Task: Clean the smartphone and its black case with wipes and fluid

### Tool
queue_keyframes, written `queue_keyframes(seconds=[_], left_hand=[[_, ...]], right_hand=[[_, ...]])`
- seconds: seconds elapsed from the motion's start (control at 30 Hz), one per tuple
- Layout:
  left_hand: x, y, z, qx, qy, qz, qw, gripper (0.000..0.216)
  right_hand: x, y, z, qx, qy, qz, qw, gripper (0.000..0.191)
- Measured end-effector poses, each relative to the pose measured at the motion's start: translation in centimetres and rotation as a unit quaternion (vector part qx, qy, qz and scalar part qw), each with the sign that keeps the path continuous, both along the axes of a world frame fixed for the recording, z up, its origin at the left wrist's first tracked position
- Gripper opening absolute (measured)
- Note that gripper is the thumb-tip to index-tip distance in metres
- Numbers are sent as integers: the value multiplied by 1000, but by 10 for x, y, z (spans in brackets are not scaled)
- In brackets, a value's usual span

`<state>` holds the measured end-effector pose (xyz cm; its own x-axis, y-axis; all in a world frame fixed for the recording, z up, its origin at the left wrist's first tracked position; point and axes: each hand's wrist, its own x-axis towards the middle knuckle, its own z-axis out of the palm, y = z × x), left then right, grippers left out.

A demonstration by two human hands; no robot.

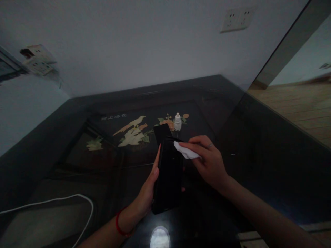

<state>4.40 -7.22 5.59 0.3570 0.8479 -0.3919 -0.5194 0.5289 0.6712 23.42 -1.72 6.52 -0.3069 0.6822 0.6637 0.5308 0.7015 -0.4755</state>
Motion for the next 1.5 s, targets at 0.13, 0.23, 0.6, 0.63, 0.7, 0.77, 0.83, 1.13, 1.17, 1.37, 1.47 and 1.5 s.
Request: queue_keyframes(seconds=[0.13, 0.23, 0.6, 0.63, 0.7, 0.77, 0.83, 1.13, 1.17, 1.37, 1.47, 1.5], left_hand=[[1, -3, 0, -40, -22, -37, 998, 86], [1, -3, 0, -64, -11, -35, 997, 81], [1, -6, -1, -90, -27, -55, 994, 84], [1, -6, -2, -87, -26, -57, 994, 84], [1, -5, -3, -68, -28, -52, 996, 86], [1, -5, -4, -61, -28, -43, 997, 92], [0, -5, -4, -80, -19, -45, 996, 93], [-3, -2, 2, -78, -57, -56, 994, 80], [-3, -2, 1, -77, -60, -53, 994, 81], [-5, -3, -2, -106, -17, -30, 994, 72], [-6, -3, -1, -80, -29, -17, 996, 69], [-6, -3, -1, -78, -30, -11, 996, 70]], right_hand=[[-7, -3, -3, 95, -58, -8, 994, 35], [-10, -5, -4, 166, -95, 28, 981, 28], [-11, -5, -1, 173, -96, 13, 980, 28], [-11, -5, -2, 174, -98, 9, 980, 28], [-9, -3, -2, 163, -101, -25, 981, 29], [-8, -2, -1, 156, -101, -50, 981, 28], [-9, -4, -1, 165, -100, -26, 981, 27], [-4, 2, -5, 171, -116, -58, 977, 27], [-4, 2, -5, 173, -118, -55, 976, 27], [-8, -2, -3, 202, -128, -8, 971, 27], [-6, -2, 0, 184, -125, -64, 973, 27], [-6, -2, 1, 184, -122, -60, 973, 27]])
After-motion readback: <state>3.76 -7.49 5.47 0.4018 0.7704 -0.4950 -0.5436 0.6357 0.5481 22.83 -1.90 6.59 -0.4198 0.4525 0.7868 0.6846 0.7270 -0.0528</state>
